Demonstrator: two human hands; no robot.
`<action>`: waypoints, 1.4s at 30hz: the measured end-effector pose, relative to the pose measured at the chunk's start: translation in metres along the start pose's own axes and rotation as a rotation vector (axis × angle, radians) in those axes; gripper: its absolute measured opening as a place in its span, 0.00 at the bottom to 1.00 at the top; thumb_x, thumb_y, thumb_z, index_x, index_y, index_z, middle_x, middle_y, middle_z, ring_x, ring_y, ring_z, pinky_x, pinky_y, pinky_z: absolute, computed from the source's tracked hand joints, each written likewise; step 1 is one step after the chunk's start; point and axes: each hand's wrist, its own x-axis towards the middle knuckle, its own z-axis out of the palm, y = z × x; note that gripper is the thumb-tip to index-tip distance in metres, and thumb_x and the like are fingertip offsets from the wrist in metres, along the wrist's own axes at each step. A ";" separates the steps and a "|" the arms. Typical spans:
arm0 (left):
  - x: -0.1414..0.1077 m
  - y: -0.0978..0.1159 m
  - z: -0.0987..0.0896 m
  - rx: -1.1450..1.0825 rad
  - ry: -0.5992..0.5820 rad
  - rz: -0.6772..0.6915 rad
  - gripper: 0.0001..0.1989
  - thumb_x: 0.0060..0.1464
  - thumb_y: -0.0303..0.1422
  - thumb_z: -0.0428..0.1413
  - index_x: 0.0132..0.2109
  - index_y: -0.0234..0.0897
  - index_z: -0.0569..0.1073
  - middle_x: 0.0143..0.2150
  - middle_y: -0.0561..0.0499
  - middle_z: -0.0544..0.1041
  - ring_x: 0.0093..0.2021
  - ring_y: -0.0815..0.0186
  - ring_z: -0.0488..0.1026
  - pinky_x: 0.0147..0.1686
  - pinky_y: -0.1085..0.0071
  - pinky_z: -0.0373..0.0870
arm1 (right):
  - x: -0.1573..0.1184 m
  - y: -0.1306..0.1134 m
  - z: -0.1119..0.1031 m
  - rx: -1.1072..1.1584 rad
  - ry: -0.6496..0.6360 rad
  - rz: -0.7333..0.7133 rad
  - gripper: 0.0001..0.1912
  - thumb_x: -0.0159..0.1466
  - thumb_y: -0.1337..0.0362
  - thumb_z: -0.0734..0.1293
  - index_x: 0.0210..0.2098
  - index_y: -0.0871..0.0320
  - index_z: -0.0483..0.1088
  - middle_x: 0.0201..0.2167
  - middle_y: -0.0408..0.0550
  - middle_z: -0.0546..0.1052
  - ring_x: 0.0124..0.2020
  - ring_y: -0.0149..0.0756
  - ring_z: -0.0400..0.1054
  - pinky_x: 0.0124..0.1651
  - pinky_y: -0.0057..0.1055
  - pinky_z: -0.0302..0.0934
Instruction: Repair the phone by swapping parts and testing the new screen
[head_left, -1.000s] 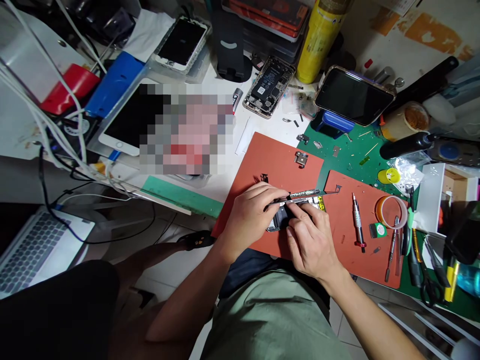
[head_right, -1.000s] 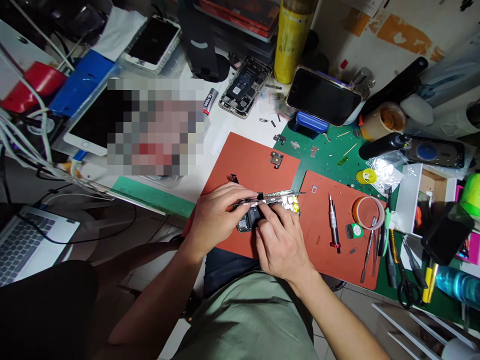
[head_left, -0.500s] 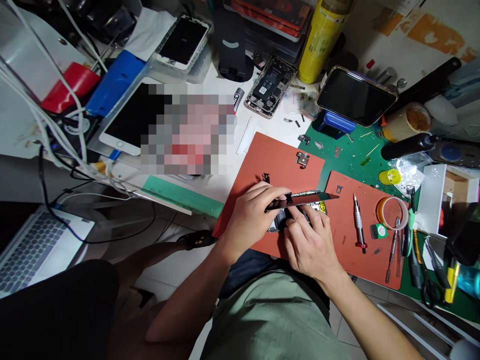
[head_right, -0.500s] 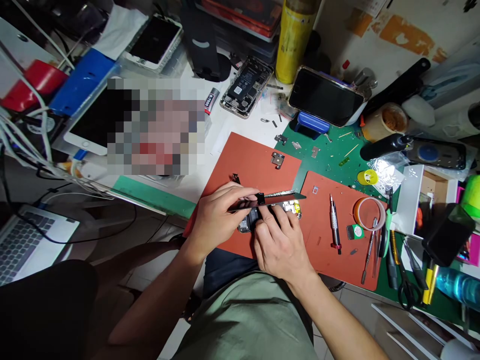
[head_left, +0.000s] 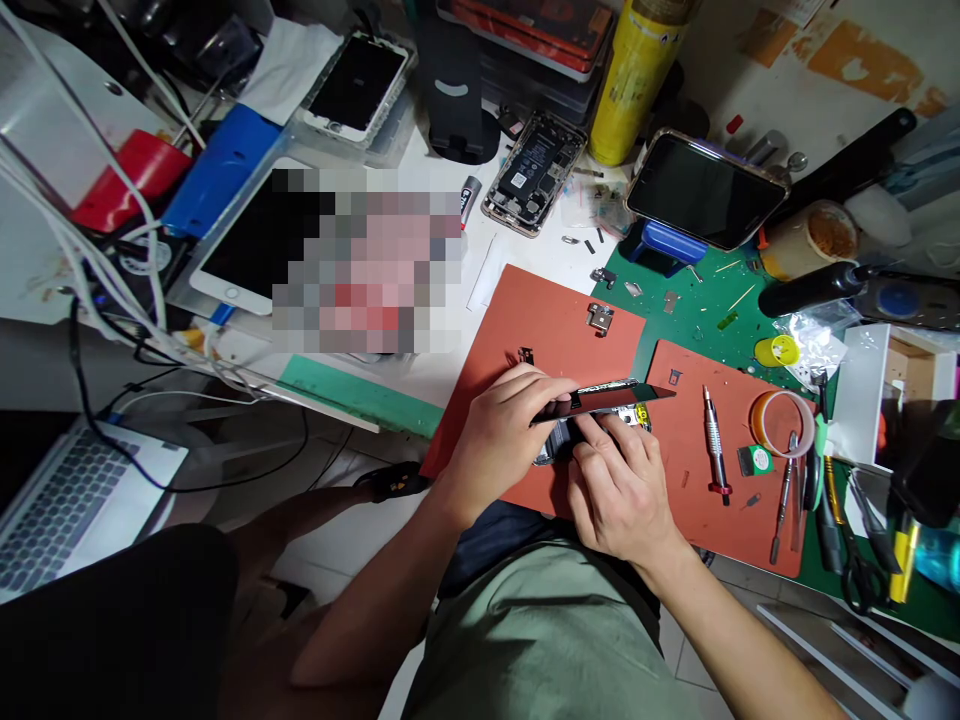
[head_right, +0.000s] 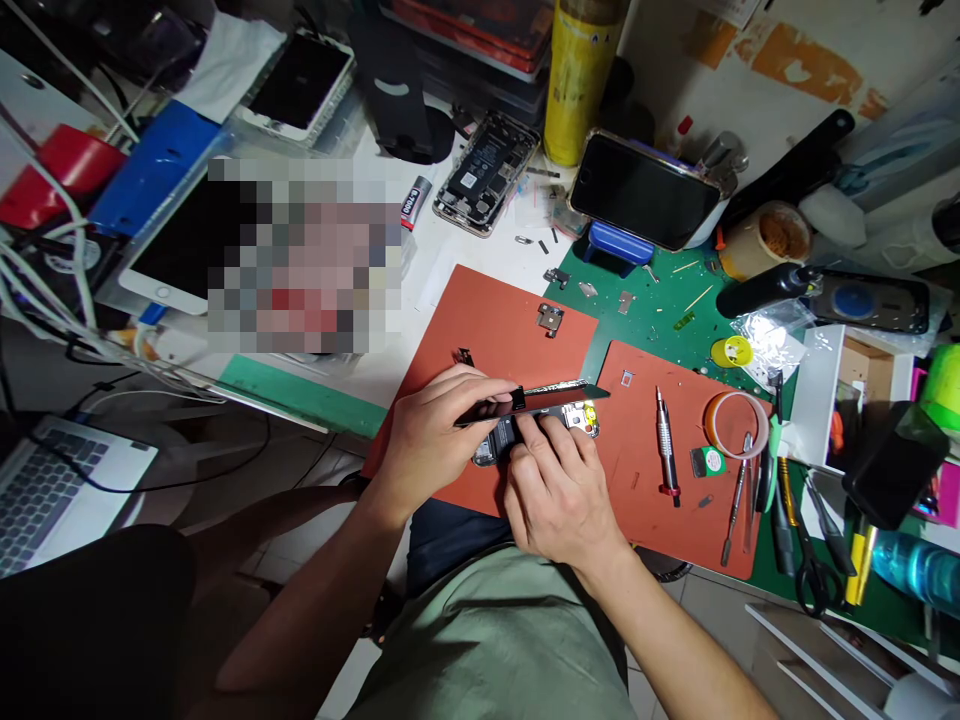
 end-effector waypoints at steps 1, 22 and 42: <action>0.000 0.000 0.000 0.004 0.001 0.001 0.14 0.63 0.19 0.59 0.49 0.41 0.80 0.42 0.53 0.83 0.44 0.65 0.79 0.47 0.70 0.76 | 0.001 0.000 0.000 0.003 -0.020 0.008 0.09 0.69 0.67 0.65 0.47 0.62 0.73 0.62 0.62 0.78 0.59 0.55 0.68 0.57 0.50 0.61; 0.000 -0.004 0.001 0.004 0.034 0.019 0.15 0.61 0.19 0.60 0.49 0.43 0.80 0.42 0.54 0.82 0.43 0.65 0.78 0.46 0.71 0.74 | 0.006 -0.002 0.001 -0.024 -0.074 0.027 0.11 0.68 0.69 0.65 0.49 0.61 0.72 0.63 0.58 0.77 0.58 0.57 0.65 0.56 0.51 0.59; 0.004 0.000 -0.001 0.005 0.032 0.002 0.16 0.59 0.16 0.61 0.48 0.41 0.81 0.40 0.54 0.83 0.42 0.66 0.79 0.46 0.71 0.75 | -0.009 0.001 -0.004 0.078 0.176 0.038 0.14 0.63 0.72 0.65 0.48 0.59 0.70 0.52 0.61 0.81 0.48 0.52 0.72 0.49 0.48 0.64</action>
